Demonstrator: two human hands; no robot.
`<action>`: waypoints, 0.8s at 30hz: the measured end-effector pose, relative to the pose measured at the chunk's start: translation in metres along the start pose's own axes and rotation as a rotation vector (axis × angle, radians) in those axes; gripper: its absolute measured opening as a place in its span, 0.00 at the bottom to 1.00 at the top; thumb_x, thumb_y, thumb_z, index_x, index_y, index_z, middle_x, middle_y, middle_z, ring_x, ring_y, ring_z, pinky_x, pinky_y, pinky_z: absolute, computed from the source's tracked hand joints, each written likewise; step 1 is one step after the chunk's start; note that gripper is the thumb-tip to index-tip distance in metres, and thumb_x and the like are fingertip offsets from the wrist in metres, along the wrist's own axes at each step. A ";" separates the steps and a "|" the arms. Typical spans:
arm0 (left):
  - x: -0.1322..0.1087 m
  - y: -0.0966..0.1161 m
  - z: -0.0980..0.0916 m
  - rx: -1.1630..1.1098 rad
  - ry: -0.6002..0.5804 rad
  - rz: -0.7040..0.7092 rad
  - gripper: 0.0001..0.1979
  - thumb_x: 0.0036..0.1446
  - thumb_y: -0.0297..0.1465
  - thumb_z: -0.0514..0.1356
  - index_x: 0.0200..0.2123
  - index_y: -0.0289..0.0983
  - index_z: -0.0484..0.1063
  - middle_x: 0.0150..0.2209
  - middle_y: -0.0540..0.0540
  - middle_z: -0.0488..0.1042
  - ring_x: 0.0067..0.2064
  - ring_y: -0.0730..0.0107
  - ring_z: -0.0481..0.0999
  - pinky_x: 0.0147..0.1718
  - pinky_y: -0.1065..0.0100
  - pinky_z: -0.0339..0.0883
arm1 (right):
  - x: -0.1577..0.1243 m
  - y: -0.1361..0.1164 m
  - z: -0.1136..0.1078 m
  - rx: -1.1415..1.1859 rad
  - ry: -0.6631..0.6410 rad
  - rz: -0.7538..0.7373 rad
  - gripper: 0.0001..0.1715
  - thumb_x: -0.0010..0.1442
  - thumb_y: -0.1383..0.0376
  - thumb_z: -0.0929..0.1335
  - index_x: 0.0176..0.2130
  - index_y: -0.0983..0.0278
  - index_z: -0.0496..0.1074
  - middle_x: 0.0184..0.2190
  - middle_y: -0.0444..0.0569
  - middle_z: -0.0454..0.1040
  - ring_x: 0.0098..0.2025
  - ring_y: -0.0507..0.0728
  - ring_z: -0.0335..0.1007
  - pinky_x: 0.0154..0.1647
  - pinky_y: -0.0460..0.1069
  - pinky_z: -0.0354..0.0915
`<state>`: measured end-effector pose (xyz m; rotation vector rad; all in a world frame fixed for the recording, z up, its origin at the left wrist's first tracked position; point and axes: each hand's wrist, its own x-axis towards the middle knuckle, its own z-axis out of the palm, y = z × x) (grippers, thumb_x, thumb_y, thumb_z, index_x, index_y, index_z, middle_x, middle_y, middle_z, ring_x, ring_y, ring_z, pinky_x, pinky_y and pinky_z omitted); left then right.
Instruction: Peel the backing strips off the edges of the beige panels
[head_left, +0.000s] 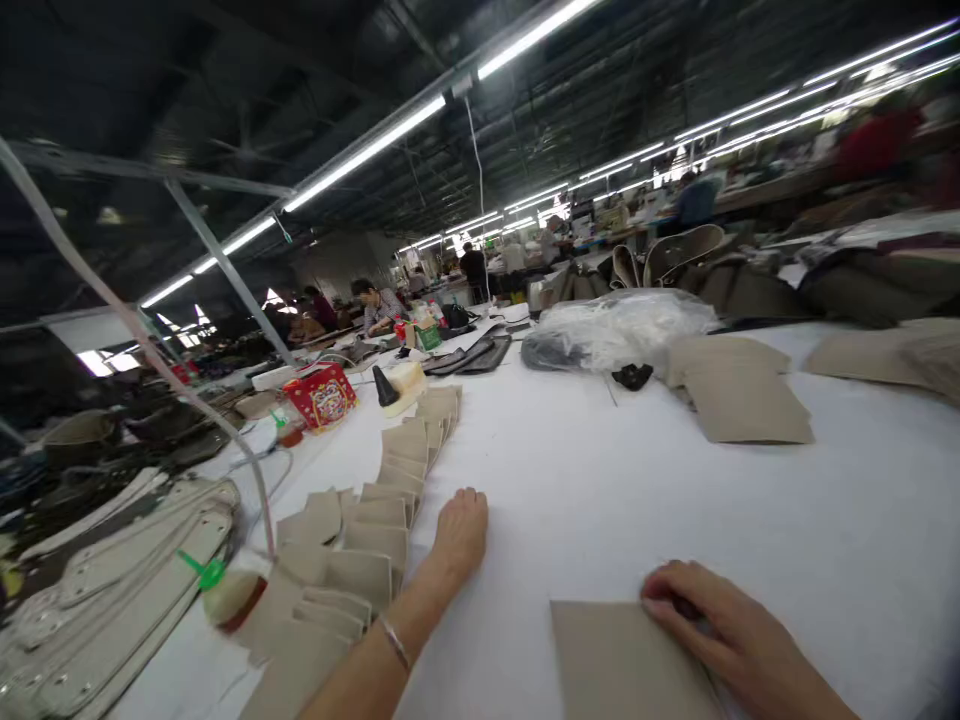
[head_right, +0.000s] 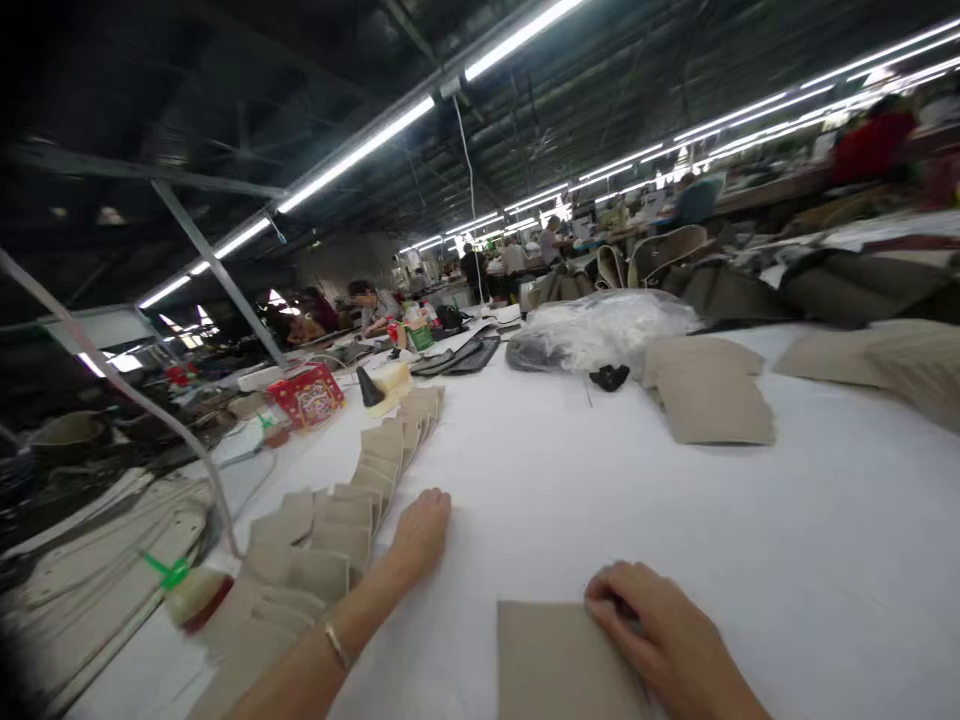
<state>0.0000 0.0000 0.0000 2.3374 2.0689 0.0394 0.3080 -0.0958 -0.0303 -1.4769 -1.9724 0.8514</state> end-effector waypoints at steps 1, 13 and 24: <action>0.000 -0.002 0.001 -0.007 0.004 -0.009 0.08 0.64 0.31 0.60 0.44 0.33 0.72 0.47 0.43 0.73 0.51 0.59 0.73 0.50 0.51 0.69 | 0.001 -0.001 0.000 0.003 0.012 -0.004 0.22 0.65 0.48 0.58 0.36 0.57 0.71 0.36 0.48 0.73 0.39 0.62 0.69 0.42 0.57 0.62; 0.006 -0.015 0.014 -0.395 0.028 -0.112 0.11 0.65 0.36 0.58 0.36 0.34 0.71 0.36 0.48 0.73 0.41 0.65 0.74 0.45 0.57 0.68 | 0.001 -0.005 0.000 -0.007 0.032 -0.040 0.19 0.65 0.52 0.59 0.35 0.58 0.72 0.34 0.48 0.74 0.38 0.61 0.69 0.40 0.56 0.62; 0.002 -0.028 0.009 -1.057 0.039 -0.210 0.12 0.64 0.34 0.60 0.30 0.34 0.68 0.24 0.55 0.65 0.25 0.76 0.66 0.26 0.72 0.65 | 0.001 -0.004 0.000 -0.013 0.019 -0.032 0.21 0.65 0.51 0.58 0.35 0.58 0.72 0.35 0.49 0.74 0.39 0.62 0.70 0.41 0.56 0.64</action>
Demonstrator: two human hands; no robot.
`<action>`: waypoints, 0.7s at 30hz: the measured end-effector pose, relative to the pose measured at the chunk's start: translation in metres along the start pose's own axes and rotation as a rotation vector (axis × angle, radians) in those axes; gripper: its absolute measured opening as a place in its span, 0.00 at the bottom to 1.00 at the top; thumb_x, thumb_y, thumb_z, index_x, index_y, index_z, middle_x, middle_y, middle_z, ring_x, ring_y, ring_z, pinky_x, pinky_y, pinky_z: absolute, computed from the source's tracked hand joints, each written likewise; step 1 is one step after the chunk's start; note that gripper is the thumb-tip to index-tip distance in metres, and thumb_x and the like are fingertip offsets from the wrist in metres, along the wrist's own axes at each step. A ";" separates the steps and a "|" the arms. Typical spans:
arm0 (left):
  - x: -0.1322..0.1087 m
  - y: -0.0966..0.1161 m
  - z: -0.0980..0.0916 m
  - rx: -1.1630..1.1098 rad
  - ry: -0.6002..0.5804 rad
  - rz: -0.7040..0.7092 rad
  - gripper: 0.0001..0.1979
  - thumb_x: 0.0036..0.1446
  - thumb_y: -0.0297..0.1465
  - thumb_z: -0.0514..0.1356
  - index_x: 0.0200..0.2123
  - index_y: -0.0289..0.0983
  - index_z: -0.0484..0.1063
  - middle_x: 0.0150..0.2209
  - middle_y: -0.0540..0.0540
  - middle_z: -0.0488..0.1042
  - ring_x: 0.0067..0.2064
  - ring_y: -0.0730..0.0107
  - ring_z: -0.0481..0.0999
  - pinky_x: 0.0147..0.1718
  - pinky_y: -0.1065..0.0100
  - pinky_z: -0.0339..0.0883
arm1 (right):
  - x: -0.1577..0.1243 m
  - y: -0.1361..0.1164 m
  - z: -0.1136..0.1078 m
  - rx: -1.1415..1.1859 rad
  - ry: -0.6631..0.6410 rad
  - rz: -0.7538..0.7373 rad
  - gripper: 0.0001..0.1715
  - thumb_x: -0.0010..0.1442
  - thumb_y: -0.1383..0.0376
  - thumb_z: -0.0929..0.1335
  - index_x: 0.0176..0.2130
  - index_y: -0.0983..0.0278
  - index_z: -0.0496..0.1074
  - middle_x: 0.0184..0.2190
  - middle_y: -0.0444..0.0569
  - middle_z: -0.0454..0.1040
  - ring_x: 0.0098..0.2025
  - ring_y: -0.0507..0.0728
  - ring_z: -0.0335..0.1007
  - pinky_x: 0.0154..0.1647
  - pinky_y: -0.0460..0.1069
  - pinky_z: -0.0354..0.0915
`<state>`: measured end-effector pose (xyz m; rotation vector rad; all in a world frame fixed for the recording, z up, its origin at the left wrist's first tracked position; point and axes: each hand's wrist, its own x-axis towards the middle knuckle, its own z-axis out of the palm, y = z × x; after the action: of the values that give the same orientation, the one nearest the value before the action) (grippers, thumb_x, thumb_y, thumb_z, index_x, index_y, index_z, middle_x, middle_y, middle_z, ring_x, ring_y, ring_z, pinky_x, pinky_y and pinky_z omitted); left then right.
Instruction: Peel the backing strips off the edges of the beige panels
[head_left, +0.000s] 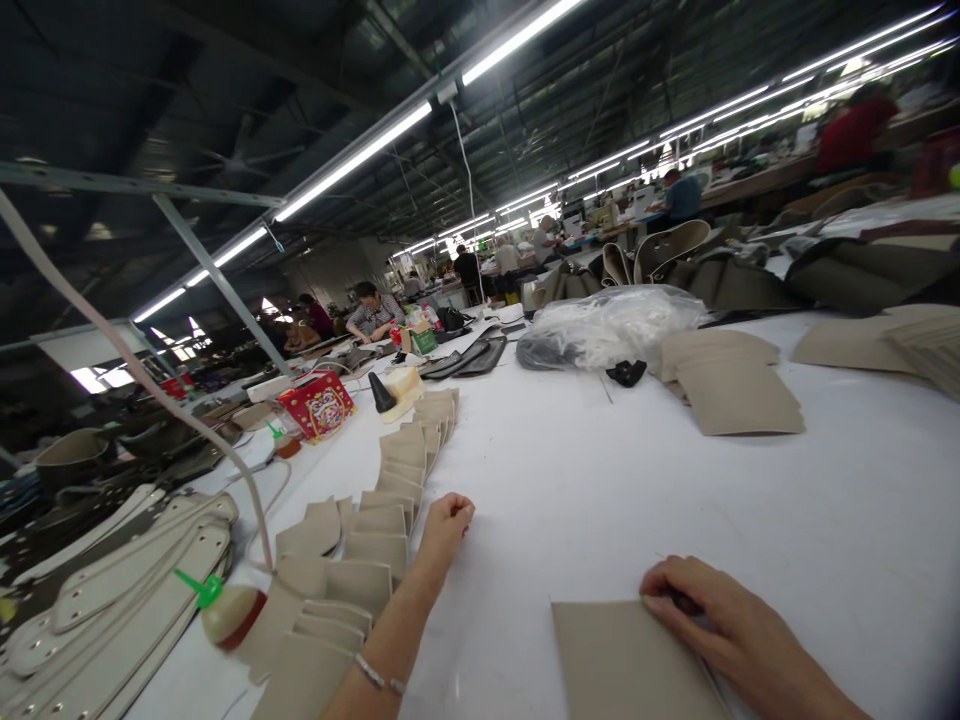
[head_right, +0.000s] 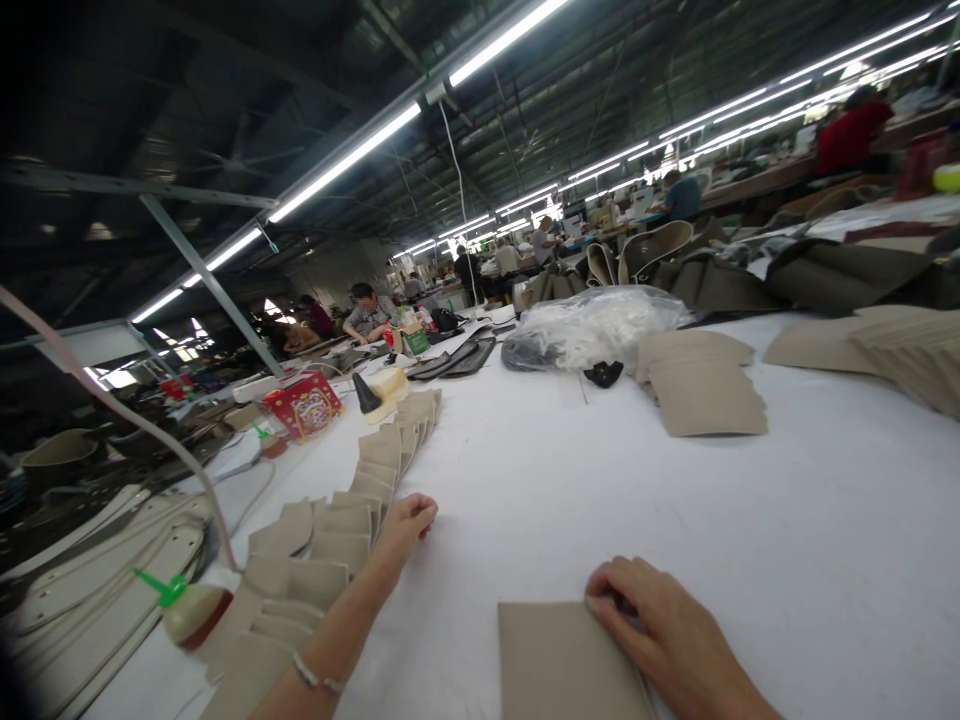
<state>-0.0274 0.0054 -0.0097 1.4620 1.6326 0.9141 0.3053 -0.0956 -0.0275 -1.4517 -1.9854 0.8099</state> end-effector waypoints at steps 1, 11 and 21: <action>-0.001 0.001 0.001 -0.048 0.003 -0.019 0.12 0.64 0.33 0.60 0.29 0.34 0.68 0.24 0.55 0.65 0.24 0.77 0.66 0.25 0.72 0.64 | 0.000 -0.001 -0.001 0.001 -0.003 0.001 0.21 0.65 0.51 0.58 0.35 0.58 0.72 0.35 0.49 0.74 0.39 0.62 0.70 0.41 0.56 0.64; -0.053 0.028 -0.009 -0.595 -0.188 -0.187 0.17 0.48 0.37 0.70 0.33 0.31 0.71 0.29 0.50 0.69 0.28 0.78 0.67 0.28 0.74 0.62 | 0.001 0.007 0.002 -0.007 -0.010 -0.019 0.21 0.65 0.50 0.58 0.36 0.57 0.72 0.35 0.48 0.74 0.38 0.62 0.70 0.40 0.56 0.64; -0.162 0.047 -0.062 -0.715 -0.107 -0.164 0.19 0.46 0.37 0.72 0.24 0.35 0.64 0.22 0.54 0.64 0.24 0.79 0.61 0.24 0.75 0.56 | -0.001 0.015 0.001 -0.011 -0.044 0.022 0.30 0.57 0.37 0.63 0.44 0.55 0.74 0.44 0.51 0.77 0.45 0.67 0.71 0.46 0.59 0.68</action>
<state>-0.0493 -0.1535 0.0718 0.8526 1.1444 1.1441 0.3144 -0.0936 -0.0392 -1.4770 -2.0122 0.8482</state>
